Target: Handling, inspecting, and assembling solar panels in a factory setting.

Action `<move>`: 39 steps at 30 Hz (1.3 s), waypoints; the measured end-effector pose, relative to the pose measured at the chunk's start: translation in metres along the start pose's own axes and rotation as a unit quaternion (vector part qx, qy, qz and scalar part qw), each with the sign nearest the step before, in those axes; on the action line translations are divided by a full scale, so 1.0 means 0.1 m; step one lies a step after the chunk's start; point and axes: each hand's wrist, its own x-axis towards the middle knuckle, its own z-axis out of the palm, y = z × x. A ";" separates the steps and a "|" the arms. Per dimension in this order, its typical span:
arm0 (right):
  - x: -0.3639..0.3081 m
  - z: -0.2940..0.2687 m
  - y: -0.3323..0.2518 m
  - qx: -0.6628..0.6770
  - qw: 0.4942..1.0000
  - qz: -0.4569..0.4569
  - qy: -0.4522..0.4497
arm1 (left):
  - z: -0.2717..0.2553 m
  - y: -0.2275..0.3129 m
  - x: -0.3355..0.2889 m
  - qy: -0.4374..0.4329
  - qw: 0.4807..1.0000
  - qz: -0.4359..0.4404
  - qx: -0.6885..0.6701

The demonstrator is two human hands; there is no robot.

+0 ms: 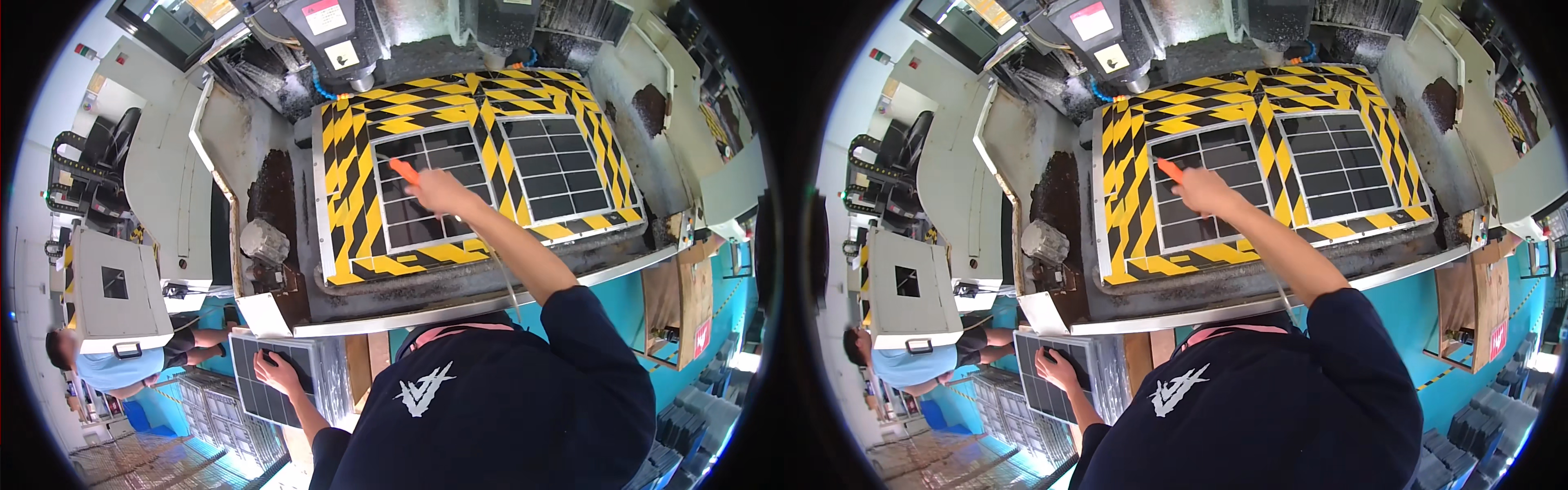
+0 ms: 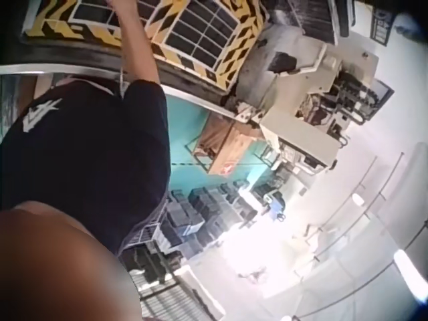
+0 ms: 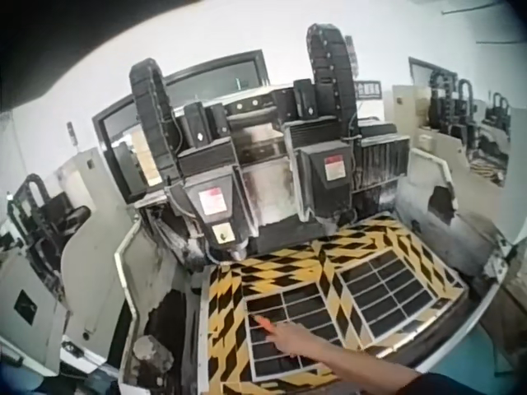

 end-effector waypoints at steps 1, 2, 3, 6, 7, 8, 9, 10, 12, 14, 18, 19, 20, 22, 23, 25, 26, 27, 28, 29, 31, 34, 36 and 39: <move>-0.20 0.06 0.03 0.005 1.000 -0.004 -0.016 | 0.00 0.00 -0.01 0.004 1.000 0.004 0.008; -0.41 0.12 0.07 -0.027 0.998 -0.035 -0.051 | -0.01 -0.01 0.00 0.005 1.000 0.012 0.012; -0.60 0.18 0.11 -0.056 0.993 -0.068 -0.083 | 0.00 0.00 0.00 0.006 1.000 0.019 0.013; -1.09 0.49 0.21 -0.072 0.993 -0.073 -0.051 | 0.01 -0.01 -0.01 0.009 1.000 0.021 0.000; -1.15 0.56 0.23 -0.048 0.996 -0.066 -0.035 | 0.01 -0.02 0.00 0.000 1.000 0.012 0.012; -1.17 0.57 0.27 -0.028 0.997 -0.071 -0.020 | 0.02 -0.02 0.00 0.002 1.000 0.010 0.016; -1.16 0.57 0.31 -0.023 0.998 -0.060 -0.007 | 0.02 -0.03 0.00 0.003 1.000 0.009 0.017; -1.15 0.55 0.36 -0.016 0.998 -0.057 0.002 | 0.03 -0.03 0.00 0.007 1.000 0.015 0.016; -1.15 0.45 0.48 -0.012 0.999 -0.021 0.034 | 0.04 -0.05 0.00 0.013 0.999 0.020 0.022; -1.23 0.35 0.63 -0.011 0.997 -0.001 0.076 | 0.05 -0.06 0.00 0.016 0.999 0.028 0.023; -1.42 0.23 0.96 -0.001 0.991 0.053 0.120 | 0.05 -0.09 -0.01 0.009 0.999 0.024 0.028; -1.42 0.16 1.07 0.003 0.989 0.058 0.134 | 0.06 -0.08 0.00 0.006 0.999 0.028 0.037; -1.35 0.09 1.17 -0.035 0.983 0.085 0.157 | 0.06 -0.09 -0.01 0.011 0.999 0.027 0.033; -1.21 -0.15 1.40 -0.010 0.968 0.096 0.230 | 0.06 -0.09 0.00 0.007 0.999 0.023 0.035; -1.11 -0.29 1.52 -0.040 0.955 0.144 0.258 | 0.06 -0.09 0.01 0.008 0.999 0.025 0.036; -1.01 -0.67 1.78 0.131 0.941 0.223 0.219 | 0.07 -0.09 0.01 0.009 0.999 0.024 0.034; -0.97 -0.81 1.88 0.130 0.931 0.250 0.233 | 0.07 -0.10 0.01 0.009 0.999 0.024 0.034; -0.94 -0.95 1.97 0.142 0.924 0.258 0.244 | 0.07 -0.09 0.01 0.010 0.999 0.023 0.033; -0.89 -1.05 2.04 0.107 0.917 0.258 0.286 | 0.07 -0.09 0.01 0.008 0.999 0.019 0.041; -0.83 -1.11 2.08 0.076 0.909 0.250 0.325 | 0.08 -0.09 0.01 0.008 0.999 0.018 0.042; -0.77 -1.12 2.14 0.018 0.902 0.231 0.365 | 0.08 -0.09 0.01 0.011 0.999 0.017 0.043; -0.62 -1.02 2.20 -0.027 0.913 0.204 0.353 | 0.07 -0.09 0.01 0.001 0.999 0.014 0.038; -0.57 -1.03 2.31 -0.022 0.910 0.221 0.349 | 0.07 -0.09 0.02 -0.001 0.999 0.015 0.037; -0.61 -1.23 2.61 0.005 0.897 0.260 0.359 | 0.07 -0.10 0.01 -0.001 0.999 0.014 0.040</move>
